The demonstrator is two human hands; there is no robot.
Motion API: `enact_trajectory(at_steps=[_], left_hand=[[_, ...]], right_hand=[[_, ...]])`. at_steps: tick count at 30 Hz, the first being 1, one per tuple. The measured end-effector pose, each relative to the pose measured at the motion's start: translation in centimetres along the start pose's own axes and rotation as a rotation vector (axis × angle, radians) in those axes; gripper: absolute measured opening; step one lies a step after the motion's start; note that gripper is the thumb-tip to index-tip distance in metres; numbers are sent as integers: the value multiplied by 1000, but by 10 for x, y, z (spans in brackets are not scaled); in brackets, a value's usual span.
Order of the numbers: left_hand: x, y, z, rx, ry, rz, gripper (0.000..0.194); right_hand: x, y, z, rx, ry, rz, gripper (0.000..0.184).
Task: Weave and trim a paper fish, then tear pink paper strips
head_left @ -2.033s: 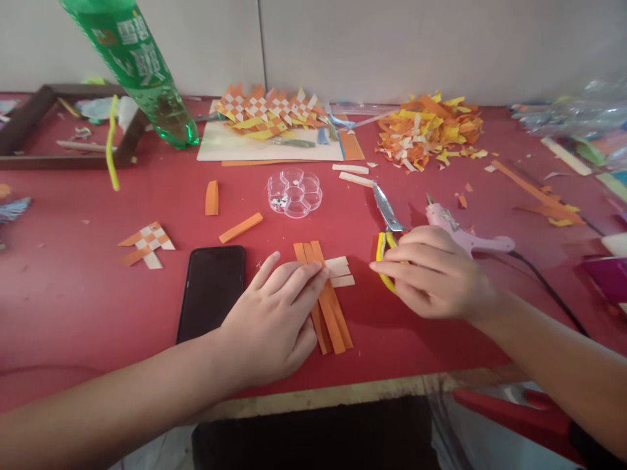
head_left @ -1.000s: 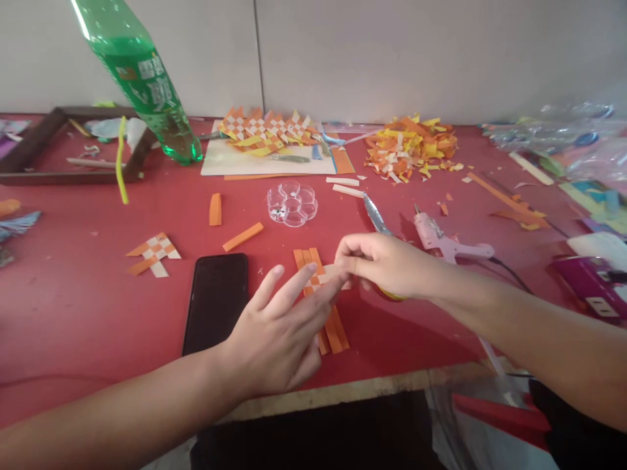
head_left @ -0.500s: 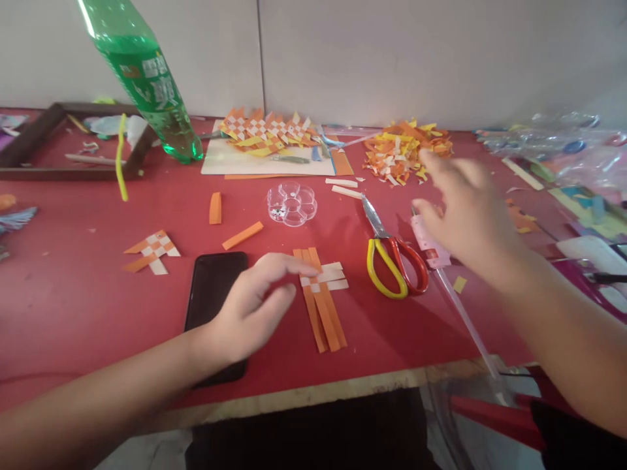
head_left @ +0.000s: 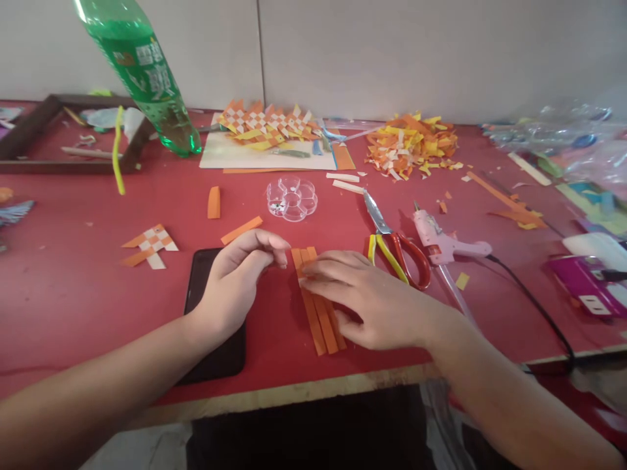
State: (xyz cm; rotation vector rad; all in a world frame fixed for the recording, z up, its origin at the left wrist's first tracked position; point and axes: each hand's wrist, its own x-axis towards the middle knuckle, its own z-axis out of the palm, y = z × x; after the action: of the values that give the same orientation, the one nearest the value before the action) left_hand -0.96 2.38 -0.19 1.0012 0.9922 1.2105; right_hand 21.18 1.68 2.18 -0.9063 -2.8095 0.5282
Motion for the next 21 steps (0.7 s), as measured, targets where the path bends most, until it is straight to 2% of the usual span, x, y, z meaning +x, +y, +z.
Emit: enact_trajectory(at_steps=[2,4,8,12,14,17,19,21], left_hand=[[0,0,0,-15,6,-11,28],[0,1,0,-16,8,-17,28],[0,0,0,16,-14,-9,28],[-1,-1,0,99,-62,-5,27],[-3,0,-1,138,-89,2,25],[-6,3,-4,217,-200,40,26],[-9,6,-4,283,-318,77,36],[-10,8,-3,306,-422,83,44]], right_hand=[[2,6,0,28,3,-24,54],[3,10,4,34,47,-61,44],[3,20,14,16,207,-110,22],[3,22,17,68,344,-96,17],[2,19,14,204,416,-35,18],[1,12,9,566,516,159,12],[1,7,7,887,510,301,8],[2,3,7,1170,445,392,12]])
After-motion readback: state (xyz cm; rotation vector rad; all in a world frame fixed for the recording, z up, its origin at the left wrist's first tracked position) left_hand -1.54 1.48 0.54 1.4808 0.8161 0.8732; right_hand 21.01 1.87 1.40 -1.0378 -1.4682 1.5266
